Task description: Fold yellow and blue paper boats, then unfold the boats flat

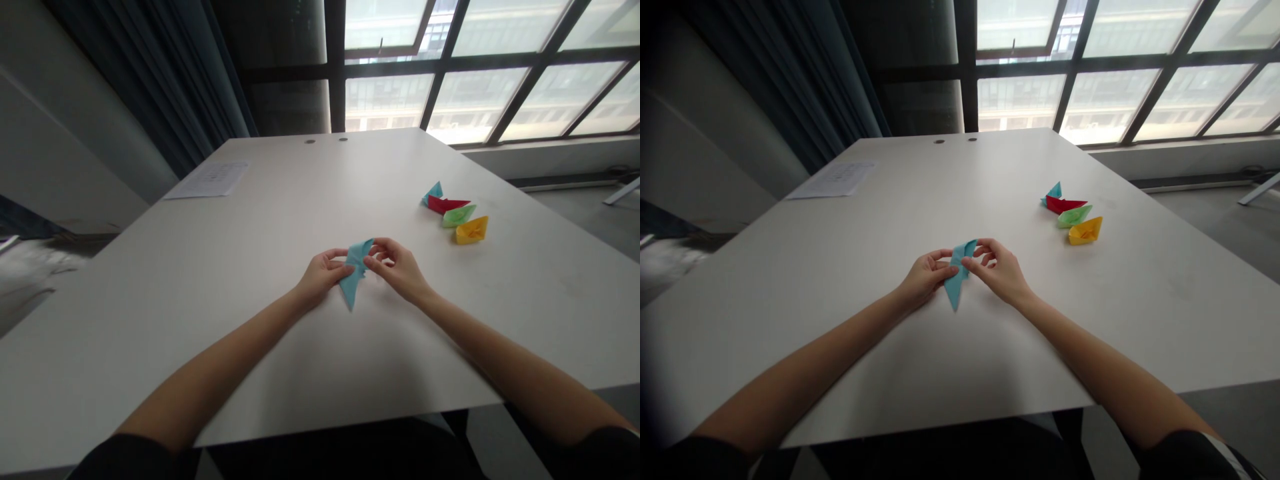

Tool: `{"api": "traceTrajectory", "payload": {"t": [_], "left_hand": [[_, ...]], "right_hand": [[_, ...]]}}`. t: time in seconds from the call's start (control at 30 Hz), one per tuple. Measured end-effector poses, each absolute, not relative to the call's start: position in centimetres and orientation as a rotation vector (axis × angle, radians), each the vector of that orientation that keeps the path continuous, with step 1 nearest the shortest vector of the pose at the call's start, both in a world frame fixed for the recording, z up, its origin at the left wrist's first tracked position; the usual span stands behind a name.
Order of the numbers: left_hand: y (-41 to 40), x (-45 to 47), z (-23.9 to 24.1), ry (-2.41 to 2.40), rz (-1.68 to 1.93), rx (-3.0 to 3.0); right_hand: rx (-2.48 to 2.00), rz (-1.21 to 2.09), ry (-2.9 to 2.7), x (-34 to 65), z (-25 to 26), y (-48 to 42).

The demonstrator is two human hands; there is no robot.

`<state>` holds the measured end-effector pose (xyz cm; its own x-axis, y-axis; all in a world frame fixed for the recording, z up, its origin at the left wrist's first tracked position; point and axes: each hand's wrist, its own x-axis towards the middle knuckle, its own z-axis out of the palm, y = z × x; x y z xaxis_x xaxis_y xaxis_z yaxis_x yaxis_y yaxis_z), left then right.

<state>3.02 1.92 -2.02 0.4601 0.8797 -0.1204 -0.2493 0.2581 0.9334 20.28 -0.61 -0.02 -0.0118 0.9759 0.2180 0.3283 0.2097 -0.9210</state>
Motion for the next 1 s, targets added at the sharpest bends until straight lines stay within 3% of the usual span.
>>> {"api": "traceTrajectory", "payload": {"t": [0.33,0.73,1.0], "left_hand": [[2.1,2.4,-1.5,0.918,0.716,1.452],[2.3,2.1,-0.2,0.999,0.643,1.604],[3.5,1.1,-0.4,0.860,0.575,1.426]], "right_hand": [[-1.309,1.104,-1.419,20.2,-0.8,0.1],[-1.382,0.943,-1.617,20.7,-1.1,0.3],[-1.219,1.331,-1.340,20.8,-1.1,0.4]]}}
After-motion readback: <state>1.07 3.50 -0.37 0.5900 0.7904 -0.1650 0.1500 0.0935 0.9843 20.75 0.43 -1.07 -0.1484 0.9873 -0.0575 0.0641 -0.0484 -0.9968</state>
